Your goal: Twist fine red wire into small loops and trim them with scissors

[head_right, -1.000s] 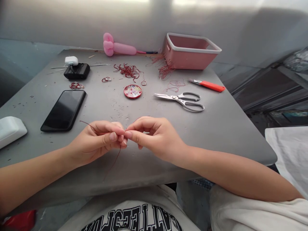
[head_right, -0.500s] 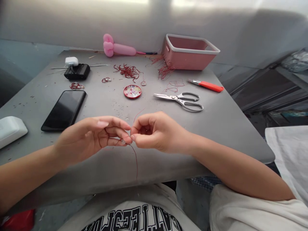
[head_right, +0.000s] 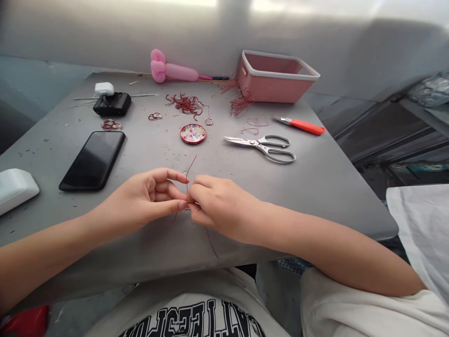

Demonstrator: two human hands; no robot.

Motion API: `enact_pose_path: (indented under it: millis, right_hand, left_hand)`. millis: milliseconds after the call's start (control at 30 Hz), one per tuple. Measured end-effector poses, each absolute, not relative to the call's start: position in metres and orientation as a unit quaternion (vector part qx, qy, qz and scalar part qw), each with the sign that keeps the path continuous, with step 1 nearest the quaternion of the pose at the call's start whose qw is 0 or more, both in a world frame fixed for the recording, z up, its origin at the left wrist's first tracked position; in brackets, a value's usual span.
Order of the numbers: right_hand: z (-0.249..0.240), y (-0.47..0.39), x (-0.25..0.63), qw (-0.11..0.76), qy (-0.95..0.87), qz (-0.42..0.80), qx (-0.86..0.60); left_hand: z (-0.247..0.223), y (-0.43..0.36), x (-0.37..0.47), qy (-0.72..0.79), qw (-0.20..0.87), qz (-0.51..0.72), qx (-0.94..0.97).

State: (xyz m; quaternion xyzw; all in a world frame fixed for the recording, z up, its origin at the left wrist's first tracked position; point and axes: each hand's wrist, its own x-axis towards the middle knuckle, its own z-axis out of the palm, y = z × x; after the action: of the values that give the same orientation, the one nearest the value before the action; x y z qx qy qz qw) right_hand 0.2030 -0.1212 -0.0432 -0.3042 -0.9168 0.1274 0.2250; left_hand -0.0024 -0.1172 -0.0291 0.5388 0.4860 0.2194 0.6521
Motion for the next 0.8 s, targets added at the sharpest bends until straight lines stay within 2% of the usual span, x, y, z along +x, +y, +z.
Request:
enact_pose_path:
  millis: [133, 367, 567, 800]
  right_hand:
    - [-0.048, -0.122, 0.203, 0.230, -0.922, 0.089, -0.298]
    - [-0.053, -0.119, 0.202, 0.249, -0.927, 0.036, -0.277]
    - [-0.053, -0.118, 0.202, 0.226, -0.941, 0.002, -0.253]
    - [-0.053, -0.117, 0.202, 0.271, -0.920, 0.040, -0.279]
  left_hand:
    - [-0.033, -0.118, -0.002, 0.468, 0.615, 0.228, 0.593]
    - [-0.043, -0.117, -0.004, 0.428, 0.479, 0.254, 0.723]
    - [-0.047, -0.116, -0.004, 0.432, 0.497, 0.238, 0.714]
    - [-0.043, -0.113, -0.004, 0.457, 0.553, 0.255, 0.649]
